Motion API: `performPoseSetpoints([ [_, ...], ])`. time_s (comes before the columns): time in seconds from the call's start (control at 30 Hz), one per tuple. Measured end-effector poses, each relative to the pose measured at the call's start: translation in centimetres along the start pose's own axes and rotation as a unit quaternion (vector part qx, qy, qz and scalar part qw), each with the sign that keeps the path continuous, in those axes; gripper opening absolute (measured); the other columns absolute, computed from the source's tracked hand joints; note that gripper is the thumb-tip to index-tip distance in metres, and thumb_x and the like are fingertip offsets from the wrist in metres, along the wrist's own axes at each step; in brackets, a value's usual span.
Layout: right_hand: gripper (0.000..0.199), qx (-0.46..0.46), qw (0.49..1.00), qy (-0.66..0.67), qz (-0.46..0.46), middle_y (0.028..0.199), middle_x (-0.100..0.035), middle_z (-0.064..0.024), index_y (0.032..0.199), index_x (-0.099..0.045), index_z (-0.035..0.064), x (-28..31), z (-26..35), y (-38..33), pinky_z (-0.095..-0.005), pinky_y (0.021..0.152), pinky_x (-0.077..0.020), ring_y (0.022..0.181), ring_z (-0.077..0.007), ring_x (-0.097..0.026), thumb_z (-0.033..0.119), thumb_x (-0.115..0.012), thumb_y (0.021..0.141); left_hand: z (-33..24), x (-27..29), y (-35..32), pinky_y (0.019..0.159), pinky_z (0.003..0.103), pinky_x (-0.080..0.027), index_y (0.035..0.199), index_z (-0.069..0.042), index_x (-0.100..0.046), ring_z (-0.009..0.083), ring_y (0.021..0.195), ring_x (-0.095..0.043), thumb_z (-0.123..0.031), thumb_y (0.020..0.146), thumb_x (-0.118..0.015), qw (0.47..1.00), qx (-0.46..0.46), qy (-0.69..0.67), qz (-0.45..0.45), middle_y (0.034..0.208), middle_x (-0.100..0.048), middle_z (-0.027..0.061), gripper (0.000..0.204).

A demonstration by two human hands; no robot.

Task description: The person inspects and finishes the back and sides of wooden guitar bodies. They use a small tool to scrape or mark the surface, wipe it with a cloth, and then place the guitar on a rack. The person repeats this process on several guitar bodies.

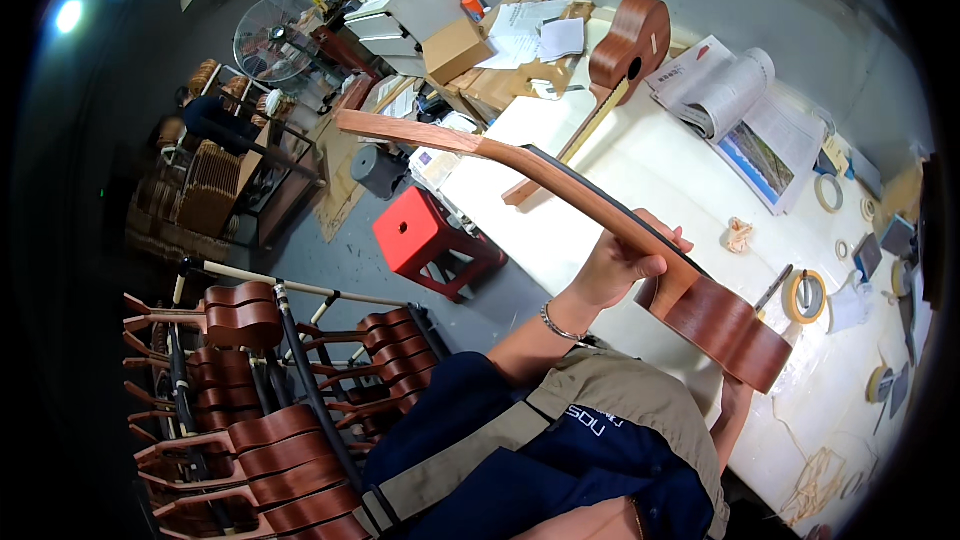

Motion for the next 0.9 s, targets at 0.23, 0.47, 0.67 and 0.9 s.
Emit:
performPoseSetpoints([
  [0.23,0.07,-0.009,1.0,0.003,0.019,0.105,-0.06,-0.016,0.126,-0.044,0.0024,0.0,0.3,0.4,-0.0359,0.082,-0.0489,0.096,-0.0261,-0.06,0.051,-0.058,0.078,-2.1,-0.8,-0.4,0.097,0.045,-0.043,0.137,-0.007,-0.025,0.0292,0.11,-0.055,-0.039,0.088,-0.052,0.996,0.016,0.05,-0.07,0.119,-0.054,0.0169,0.065],
  [0.47,0.071,-0.021,0.999,0.009,0.041,0.105,-0.06,-0.0168,0.126,-0.044,0.0023,-0.2,0.6,0.2,-0.0362,0.082,-0.049,0.095,-0.0269,-0.06,0.054,-0.056,0.079,-3.3,-1.5,0.2,0.091,0.043,-0.045,0.146,-0.016,-0.002,0.0307,0.116,-0.051,-0.06,0.09,-0.027,0.989,0.031,0.086,-0.118,0.131,-0.044,0.0144,0.075],
  [0.67,0.073,-0.061,0.994,0.027,0.091,0.104,-0.061,-0.0176,0.126,-0.043,0.0022,-0.8,1.8,-0.3,-0.0364,0.082,-0.049,0.095,-0.0277,-0.061,0.057,-0.053,0.079,-4.2,-0.4,0.3,0.09,0.045,-0.047,0.143,-0.014,-0.015,0.0323,0.108,-0.055,-0.06,0.084,-0.046,0.989,-0.009,0.056,-0.136,0.107,-0.056,0.0112,0.081],
  [0.9,0.075,-0.15,0.97,0.079,0.176,0.103,-0.061,-0.0184,0.127,-0.043,0.0021,-2.7,1.9,-0.6,-0.0367,0.081,-0.0491,0.095,-0.0285,-0.061,0.06,-0.05,0.08,-5.2,-0.7,-0.6,0.081,0.043,-0.052,0.124,-0.008,-0.041,0.031,0.086,-0.064,-0.046,0.088,-0.051,0.992,-0.047,0.035,-0.116,0.091,-0.057,0.0096,0.053],
])
Point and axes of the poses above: each hand's wrist, its own y-axis towards the middle knuckle, its own x-axis out of the back of the hand, z = x × y, the point moved 1 cm from there along y, towards the middle knuckle
